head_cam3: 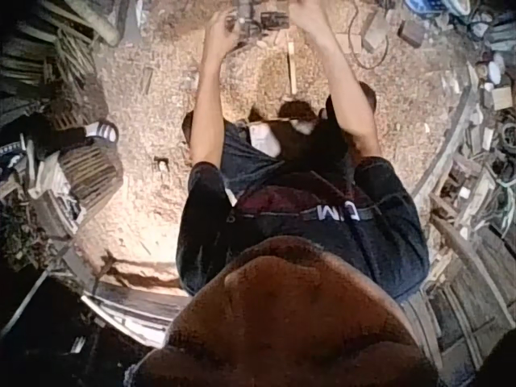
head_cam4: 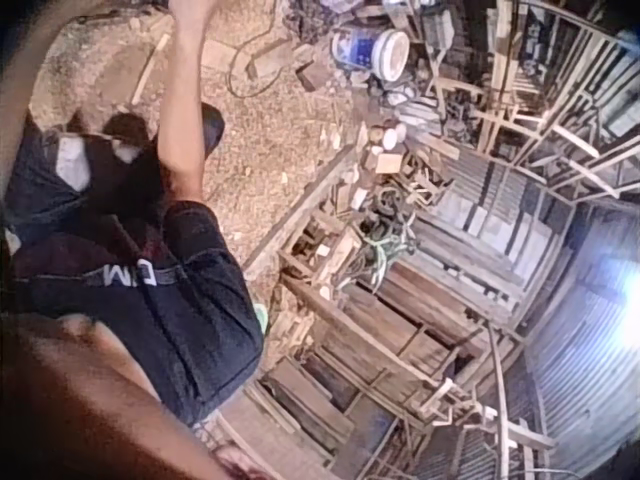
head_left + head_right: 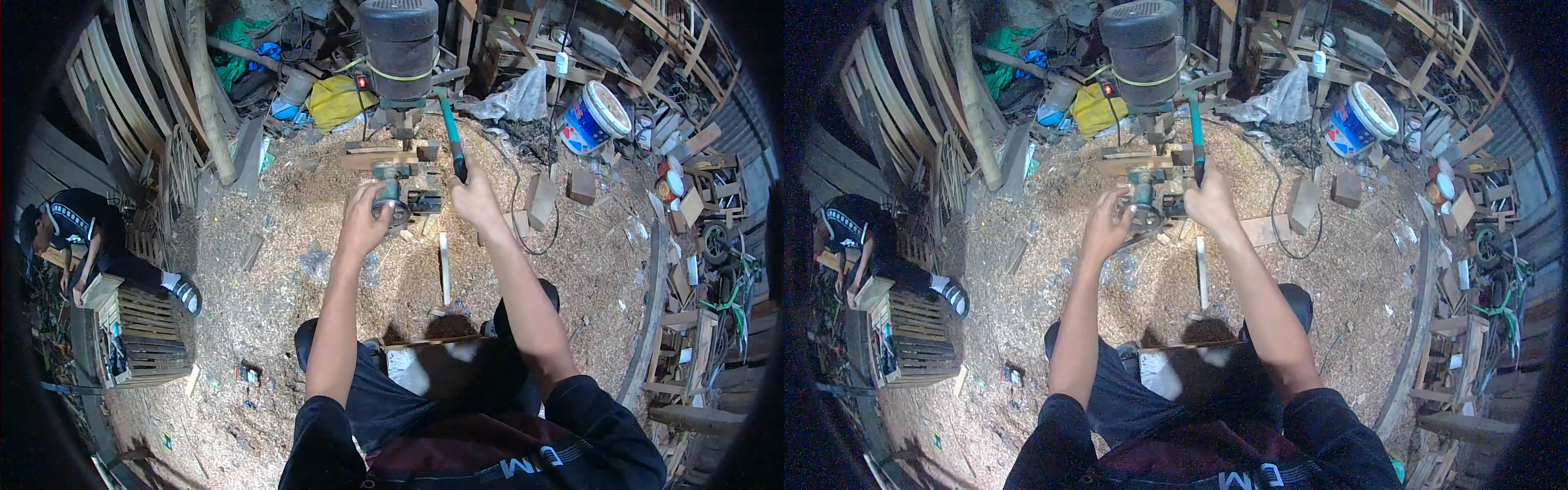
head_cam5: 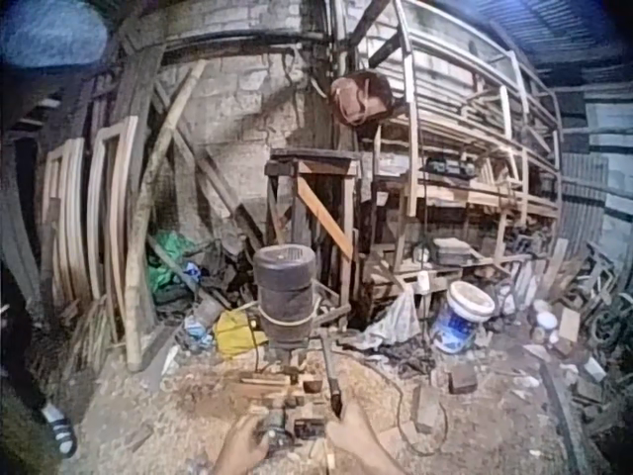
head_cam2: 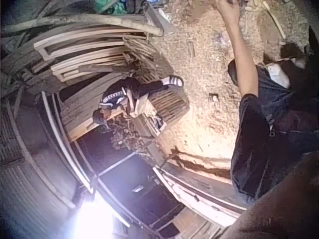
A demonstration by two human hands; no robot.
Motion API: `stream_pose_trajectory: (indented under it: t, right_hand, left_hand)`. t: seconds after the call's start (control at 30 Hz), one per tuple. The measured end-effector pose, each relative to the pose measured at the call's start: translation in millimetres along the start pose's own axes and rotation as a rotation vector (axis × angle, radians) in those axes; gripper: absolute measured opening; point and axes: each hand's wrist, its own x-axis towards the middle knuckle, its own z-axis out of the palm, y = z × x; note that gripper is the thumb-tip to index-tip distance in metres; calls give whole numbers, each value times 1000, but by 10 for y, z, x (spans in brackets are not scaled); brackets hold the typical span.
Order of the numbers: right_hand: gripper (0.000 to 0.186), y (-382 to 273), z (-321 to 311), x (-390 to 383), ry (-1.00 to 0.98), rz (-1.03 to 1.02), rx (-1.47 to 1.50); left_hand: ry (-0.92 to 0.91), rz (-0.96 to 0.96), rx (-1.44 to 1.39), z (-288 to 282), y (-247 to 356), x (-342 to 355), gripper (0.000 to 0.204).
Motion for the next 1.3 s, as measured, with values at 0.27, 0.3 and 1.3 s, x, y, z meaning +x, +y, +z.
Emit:
stream_pose_trajectory:
  t: [0.27, 0.3, 1.3]
  right_hand:
    - [60, 366, 236, -237, 43, 35, 29]
    - [60, 412, 279, -251, 52, 8, 34]
    - [65, 914, 538, -401, -56, -28, 90]
  left_hand:
    - [-131, -114, 30, 470, -486, -182, 50]
    - [-162, -191, 93, 538, -568, -186, 56]
    - [-633, -308, 63, 589, -828, 128, 95]
